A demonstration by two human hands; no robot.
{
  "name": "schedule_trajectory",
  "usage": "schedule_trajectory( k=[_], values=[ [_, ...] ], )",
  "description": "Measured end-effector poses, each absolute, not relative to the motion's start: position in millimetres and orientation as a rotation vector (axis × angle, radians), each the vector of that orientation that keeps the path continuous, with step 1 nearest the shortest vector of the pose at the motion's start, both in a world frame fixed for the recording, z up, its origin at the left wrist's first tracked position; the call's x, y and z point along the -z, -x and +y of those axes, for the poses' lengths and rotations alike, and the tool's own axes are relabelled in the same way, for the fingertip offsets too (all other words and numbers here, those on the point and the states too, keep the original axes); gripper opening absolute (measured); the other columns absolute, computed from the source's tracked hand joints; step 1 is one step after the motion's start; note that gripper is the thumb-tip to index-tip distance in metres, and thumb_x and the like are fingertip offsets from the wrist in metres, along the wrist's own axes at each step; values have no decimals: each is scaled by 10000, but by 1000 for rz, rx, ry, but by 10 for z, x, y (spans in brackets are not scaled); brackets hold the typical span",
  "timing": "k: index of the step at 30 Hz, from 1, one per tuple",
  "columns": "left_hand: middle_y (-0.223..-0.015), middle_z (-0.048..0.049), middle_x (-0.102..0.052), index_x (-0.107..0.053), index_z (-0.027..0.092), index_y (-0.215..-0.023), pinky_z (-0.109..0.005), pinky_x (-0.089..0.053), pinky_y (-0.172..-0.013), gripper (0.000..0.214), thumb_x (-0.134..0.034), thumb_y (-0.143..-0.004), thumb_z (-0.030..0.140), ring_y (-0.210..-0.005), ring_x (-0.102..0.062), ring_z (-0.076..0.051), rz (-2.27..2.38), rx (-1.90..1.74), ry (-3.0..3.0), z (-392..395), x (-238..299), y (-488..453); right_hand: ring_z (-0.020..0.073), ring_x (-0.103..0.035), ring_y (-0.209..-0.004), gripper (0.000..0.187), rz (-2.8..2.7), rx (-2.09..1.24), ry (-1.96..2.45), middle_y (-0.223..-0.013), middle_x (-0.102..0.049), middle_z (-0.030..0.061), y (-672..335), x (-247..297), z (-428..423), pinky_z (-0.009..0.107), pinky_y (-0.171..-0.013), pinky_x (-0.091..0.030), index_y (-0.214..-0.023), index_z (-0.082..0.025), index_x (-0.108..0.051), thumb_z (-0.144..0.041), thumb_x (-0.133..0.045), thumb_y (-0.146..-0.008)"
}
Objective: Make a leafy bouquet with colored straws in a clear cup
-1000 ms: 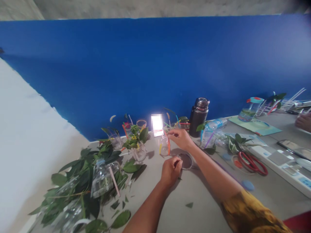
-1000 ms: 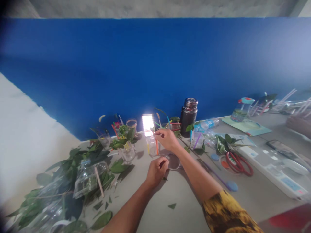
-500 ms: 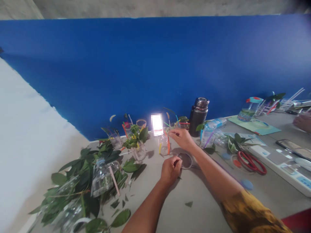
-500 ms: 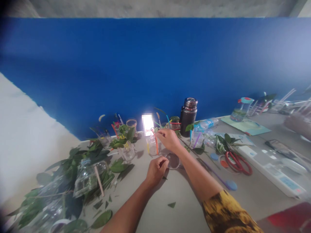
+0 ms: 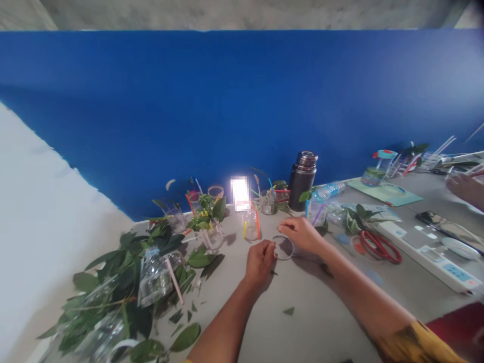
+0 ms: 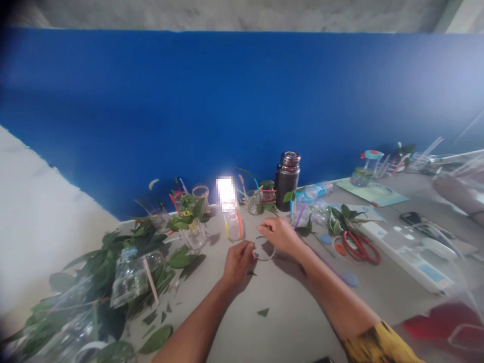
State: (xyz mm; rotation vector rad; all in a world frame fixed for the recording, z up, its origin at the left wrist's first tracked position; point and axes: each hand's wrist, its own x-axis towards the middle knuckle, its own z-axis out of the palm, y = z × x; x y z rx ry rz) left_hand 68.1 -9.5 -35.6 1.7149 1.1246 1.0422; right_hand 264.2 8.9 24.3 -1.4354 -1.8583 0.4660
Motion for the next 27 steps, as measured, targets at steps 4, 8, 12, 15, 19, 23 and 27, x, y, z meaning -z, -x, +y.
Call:
schedule_trajectory(
  k=[4,8,12,15,19,23,27],
  values=[
    [-613,-23,-638,-662,206,-712,-287,-461,-648,456,-462,-977,518,-609,-607,-177,1175,-1076,-1632,-85,348,-682,178,-606,-652,307,-1832,-425,1626,-692,-725,25,-3007,-189,-205,283,-616,-411,-777,-202,-787,-367,-573,-922],
    [-724,-58,-702,-707,202,-814,-291,-489,-684,385,-472,-987,453,-704,-648,-198,1232,-1093,-1688,-79,333,-636,166,-568,-595,305,-1923,-422,1897,-638,-691,23,-3299,-214,-408,285,-572,-337,-665,-211,-752,-361,-631,-901],
    [-651,-42,-643,-693,209,-824,-298,-494,-702,366,-451,-1014,407,-665,-620,-199,1265,-1116,-1729,-85,301,-577,192,-670,-724,152,-1997,-488,1998,-798,-785,43,-3282,-240,-514,274,-599,-335,-764,-217,-807,-300,-727,-863],
    [-594,-29,-596,-677,217,-781,-306,-493,-705,359,-444,-1009,370,-631,-592,-199,1290,-1101,-1712,-129,260,-579,194,-680,-741,179,-2060,-467,1935,-816,-789,55,-3095,-242,-551,280,-615,-341,-775,-213,-805,-286,-707,-905],
    [-612,-23,-596,-705,204,-804,-294,-480,-699,350,-459,-987,372,-639,-580,-183,1147,-1042,-1815,-252,137,-666,222,-708,-798,216,-2143,-422,1961,-877,-794,76,-2915,-187,-608,296,-664,-386,-854,-222,-811,-320,-655,-968],
    [-600,-10,-599,-709,171,-813,-265,-449,-632,464,-415,-1031,457,-581,-559,-149,947,-1070,-1750,-457,-192,-786,266,-738,-953,260,-2147,-207,2114,-1078,-789,146,-3049,-27,-706,330,-768,-454,-956,-195,-800,-247,-552,-1012],
    [-698,-29,-704,-775,164,-916,-240,-458,-632,394,-529,-1026,453,-645,-631,-147,803,-829,-1887,-831,-632,-763,275,-740,-973,254,-2118,-103,2135,-1100,-770,141,-3310,201,-853,347,-782,-483,-998,-199,-775,-204,-521,-994]
  ],
)
